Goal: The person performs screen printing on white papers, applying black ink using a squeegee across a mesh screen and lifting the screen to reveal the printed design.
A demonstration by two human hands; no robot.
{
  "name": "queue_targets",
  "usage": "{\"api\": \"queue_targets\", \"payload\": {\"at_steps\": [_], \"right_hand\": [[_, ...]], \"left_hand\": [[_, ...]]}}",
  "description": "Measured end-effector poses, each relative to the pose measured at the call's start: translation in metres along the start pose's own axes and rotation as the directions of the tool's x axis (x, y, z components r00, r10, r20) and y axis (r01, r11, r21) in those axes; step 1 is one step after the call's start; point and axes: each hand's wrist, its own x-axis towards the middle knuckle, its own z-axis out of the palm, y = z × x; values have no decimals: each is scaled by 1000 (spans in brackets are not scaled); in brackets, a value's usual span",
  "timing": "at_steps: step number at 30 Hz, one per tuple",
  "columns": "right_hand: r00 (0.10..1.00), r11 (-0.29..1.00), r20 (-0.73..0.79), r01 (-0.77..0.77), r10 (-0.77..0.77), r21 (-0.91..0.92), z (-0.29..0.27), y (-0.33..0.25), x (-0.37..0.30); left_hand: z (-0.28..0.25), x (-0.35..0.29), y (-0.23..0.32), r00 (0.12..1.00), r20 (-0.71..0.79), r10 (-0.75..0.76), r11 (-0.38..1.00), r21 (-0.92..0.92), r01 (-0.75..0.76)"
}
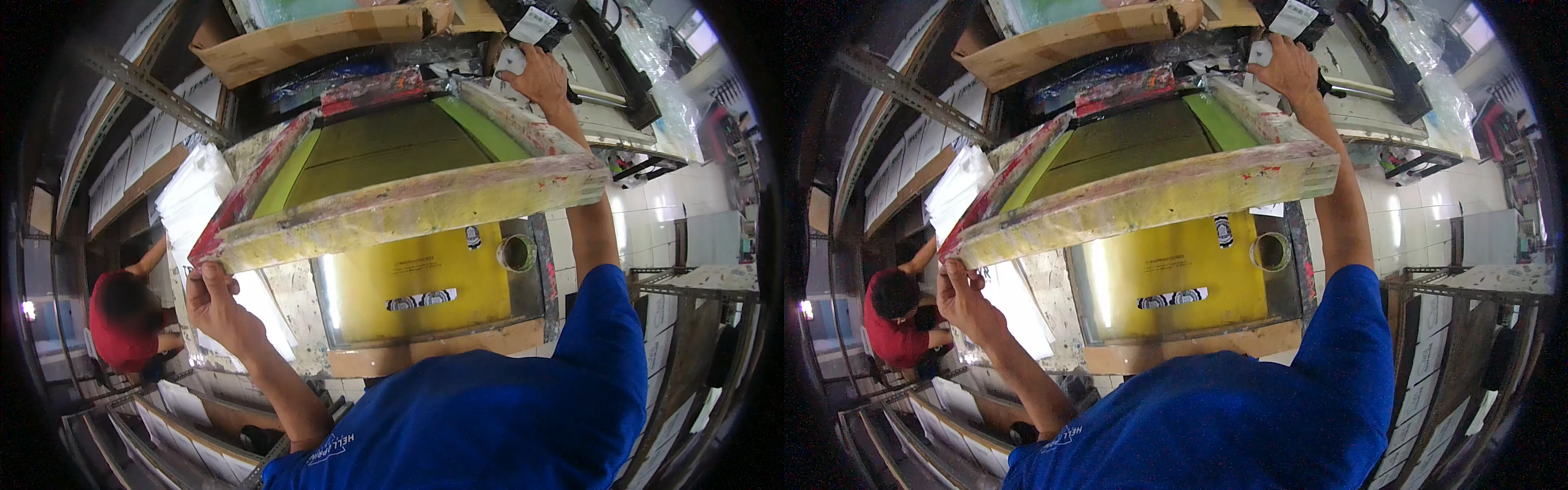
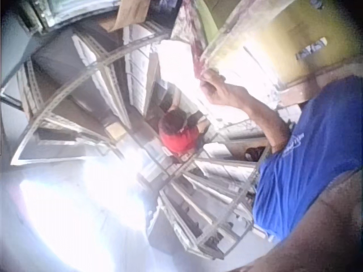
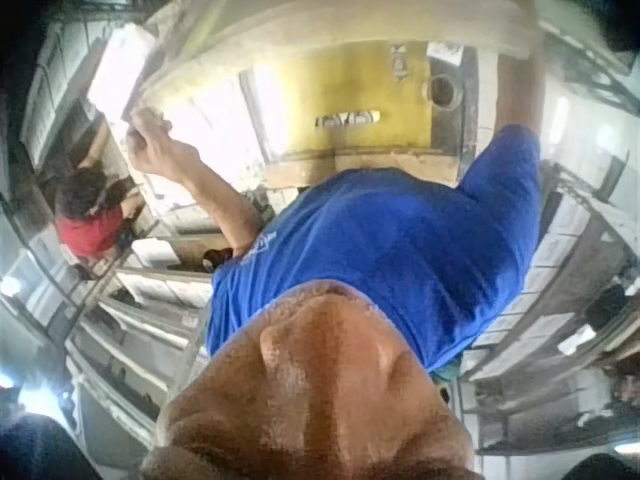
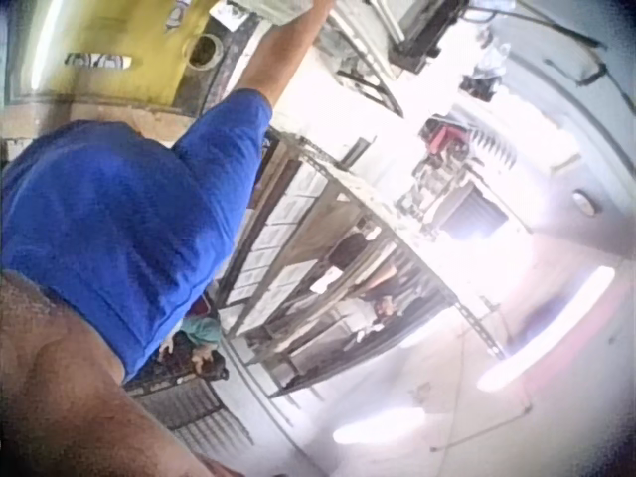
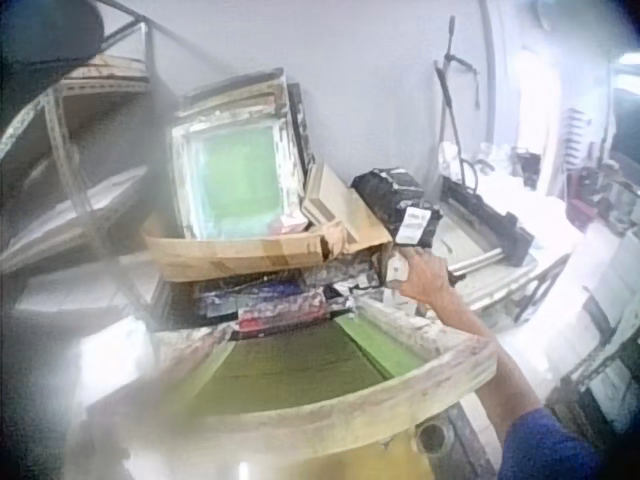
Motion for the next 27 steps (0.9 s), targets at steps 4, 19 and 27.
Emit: {"api": "queue_targets", "payload": {"at_steps": [4, 19, 27], "right_hand": [[994, 999, -100, -41, 41, 0, 12, 2, -7], [979, 962, -203, 84, -31, 258, 28, 26, -6], [735, 302, 214, -501, 644, 811, 27, 119, -23]], "left_hand": [[4, 3, 2, 1000, 24, -17, 999, -48, 18], [0, 5, -2, 1000, 24, -11, 998, -60, 13], [4, 4, 2, 1000, -11, -6, 1000, -26, 6]]}}
